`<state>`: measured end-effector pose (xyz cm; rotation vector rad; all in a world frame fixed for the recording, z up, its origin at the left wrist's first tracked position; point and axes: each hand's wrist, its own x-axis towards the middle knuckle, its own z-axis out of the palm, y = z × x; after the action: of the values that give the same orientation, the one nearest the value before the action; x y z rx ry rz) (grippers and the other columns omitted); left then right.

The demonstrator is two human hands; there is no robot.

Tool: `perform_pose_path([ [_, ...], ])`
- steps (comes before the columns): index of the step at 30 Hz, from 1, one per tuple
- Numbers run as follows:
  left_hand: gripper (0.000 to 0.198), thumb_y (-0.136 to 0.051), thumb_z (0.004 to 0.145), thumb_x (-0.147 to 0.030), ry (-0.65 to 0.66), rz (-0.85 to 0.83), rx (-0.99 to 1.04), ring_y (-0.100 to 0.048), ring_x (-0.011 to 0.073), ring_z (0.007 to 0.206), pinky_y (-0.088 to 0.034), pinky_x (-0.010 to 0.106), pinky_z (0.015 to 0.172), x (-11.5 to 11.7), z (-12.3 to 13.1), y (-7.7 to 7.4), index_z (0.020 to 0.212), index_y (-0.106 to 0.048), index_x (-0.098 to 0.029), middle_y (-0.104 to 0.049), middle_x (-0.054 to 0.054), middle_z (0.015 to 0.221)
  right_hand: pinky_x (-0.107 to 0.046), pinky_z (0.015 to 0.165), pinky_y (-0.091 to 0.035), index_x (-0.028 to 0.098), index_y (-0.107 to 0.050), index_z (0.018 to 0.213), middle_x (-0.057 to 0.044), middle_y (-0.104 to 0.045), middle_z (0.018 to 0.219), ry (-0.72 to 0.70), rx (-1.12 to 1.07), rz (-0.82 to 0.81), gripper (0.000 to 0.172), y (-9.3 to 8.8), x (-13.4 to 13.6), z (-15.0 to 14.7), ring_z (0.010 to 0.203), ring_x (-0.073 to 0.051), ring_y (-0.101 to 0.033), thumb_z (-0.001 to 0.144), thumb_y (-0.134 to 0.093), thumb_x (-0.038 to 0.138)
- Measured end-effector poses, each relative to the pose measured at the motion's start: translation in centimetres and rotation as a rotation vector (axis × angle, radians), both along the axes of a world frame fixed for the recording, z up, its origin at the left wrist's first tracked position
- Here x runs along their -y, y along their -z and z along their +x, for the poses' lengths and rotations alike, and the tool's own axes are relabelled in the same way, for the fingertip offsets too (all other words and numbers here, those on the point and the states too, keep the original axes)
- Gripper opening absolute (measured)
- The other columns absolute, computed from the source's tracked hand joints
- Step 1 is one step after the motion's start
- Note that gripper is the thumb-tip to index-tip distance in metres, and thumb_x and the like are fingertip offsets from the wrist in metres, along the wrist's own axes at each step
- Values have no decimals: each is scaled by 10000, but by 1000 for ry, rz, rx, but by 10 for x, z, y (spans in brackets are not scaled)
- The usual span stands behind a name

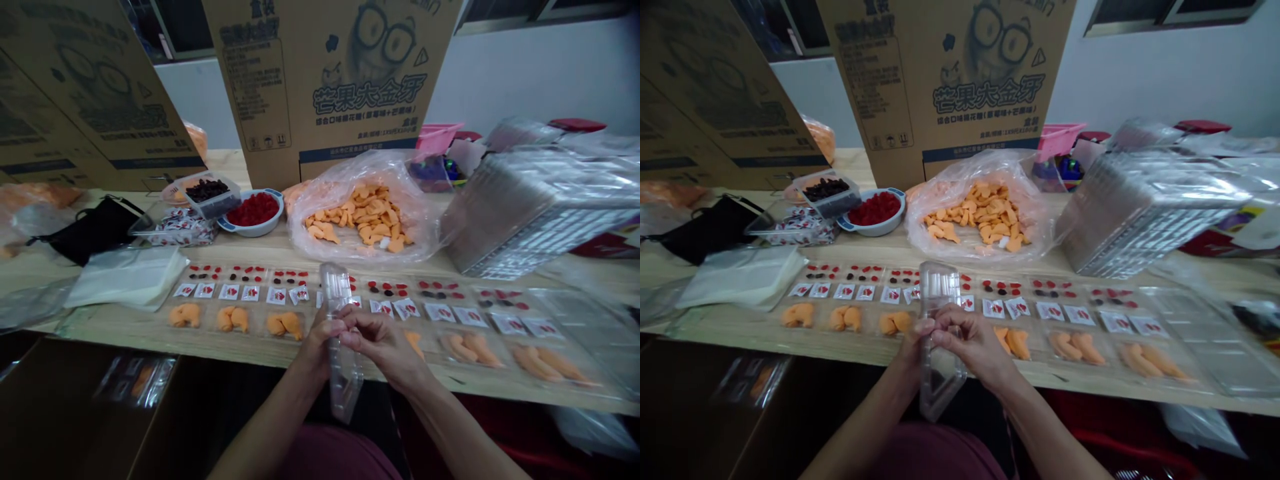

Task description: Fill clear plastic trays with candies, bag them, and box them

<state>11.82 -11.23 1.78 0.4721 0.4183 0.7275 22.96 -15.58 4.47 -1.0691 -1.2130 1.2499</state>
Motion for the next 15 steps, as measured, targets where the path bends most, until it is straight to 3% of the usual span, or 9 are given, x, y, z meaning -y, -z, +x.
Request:
perform_pose_path([
  [15, 325, -701, 523, -298, -2, 11, -20, -539, 158, 684, -405, 272, 669, 2, 4, -2, 788, -587, -150, -560, 19, 716, -294, 742, -420, 215, -704, 748, -21, -594, 818, 8, -25, 2, 196, -4, 2, 3, 796, -163, -541, 781, -703, 408],
])
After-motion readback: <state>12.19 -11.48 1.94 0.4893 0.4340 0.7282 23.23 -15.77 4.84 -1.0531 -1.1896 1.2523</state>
